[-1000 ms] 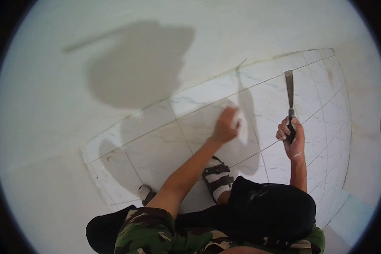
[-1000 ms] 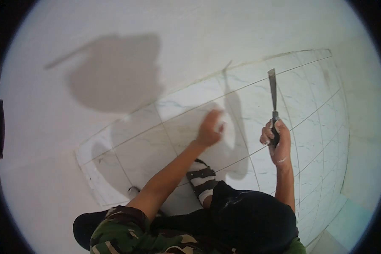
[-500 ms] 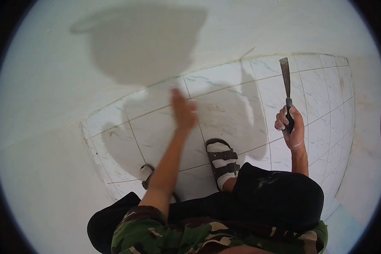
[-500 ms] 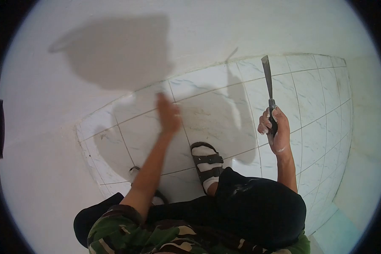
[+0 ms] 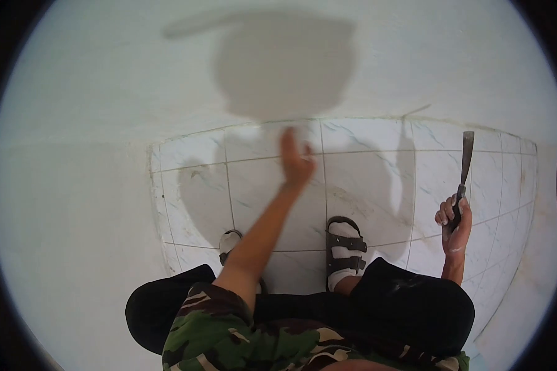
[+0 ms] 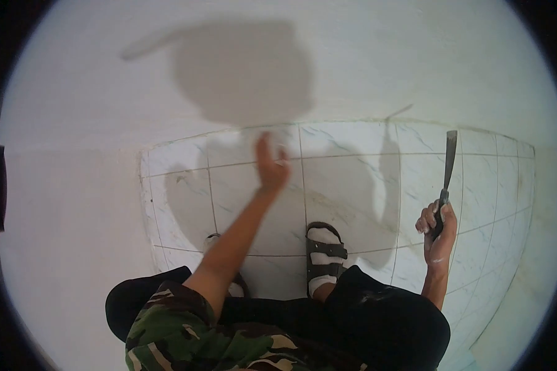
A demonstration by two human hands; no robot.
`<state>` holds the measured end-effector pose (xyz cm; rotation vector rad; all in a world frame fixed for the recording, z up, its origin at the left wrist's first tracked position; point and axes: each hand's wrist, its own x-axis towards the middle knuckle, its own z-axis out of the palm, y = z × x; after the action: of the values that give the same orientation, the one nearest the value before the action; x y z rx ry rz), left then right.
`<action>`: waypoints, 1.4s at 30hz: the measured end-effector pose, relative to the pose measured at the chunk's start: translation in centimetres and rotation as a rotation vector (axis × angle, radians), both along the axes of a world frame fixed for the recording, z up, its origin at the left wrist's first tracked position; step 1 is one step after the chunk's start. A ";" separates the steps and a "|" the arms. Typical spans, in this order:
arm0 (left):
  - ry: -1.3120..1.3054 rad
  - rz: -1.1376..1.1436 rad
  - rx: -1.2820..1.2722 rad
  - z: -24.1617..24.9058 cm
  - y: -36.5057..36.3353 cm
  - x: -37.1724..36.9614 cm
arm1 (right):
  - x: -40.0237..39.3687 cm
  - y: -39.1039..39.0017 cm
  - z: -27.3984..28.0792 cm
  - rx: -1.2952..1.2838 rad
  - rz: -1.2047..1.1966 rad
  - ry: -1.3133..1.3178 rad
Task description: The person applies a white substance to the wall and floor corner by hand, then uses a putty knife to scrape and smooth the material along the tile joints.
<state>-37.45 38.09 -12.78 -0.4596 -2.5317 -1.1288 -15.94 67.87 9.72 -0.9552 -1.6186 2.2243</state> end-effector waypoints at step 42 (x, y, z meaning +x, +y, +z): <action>-0.389 0.373 -0.600 5.1 -45.9 -14.3 | -10.8 -6.8 19.6 0.738 0.809 -0.773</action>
<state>-51.77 -7.84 -7.66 0.1237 -3.1048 -0.3306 -26.75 61.11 29.27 -1.0869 -3.3078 1.2851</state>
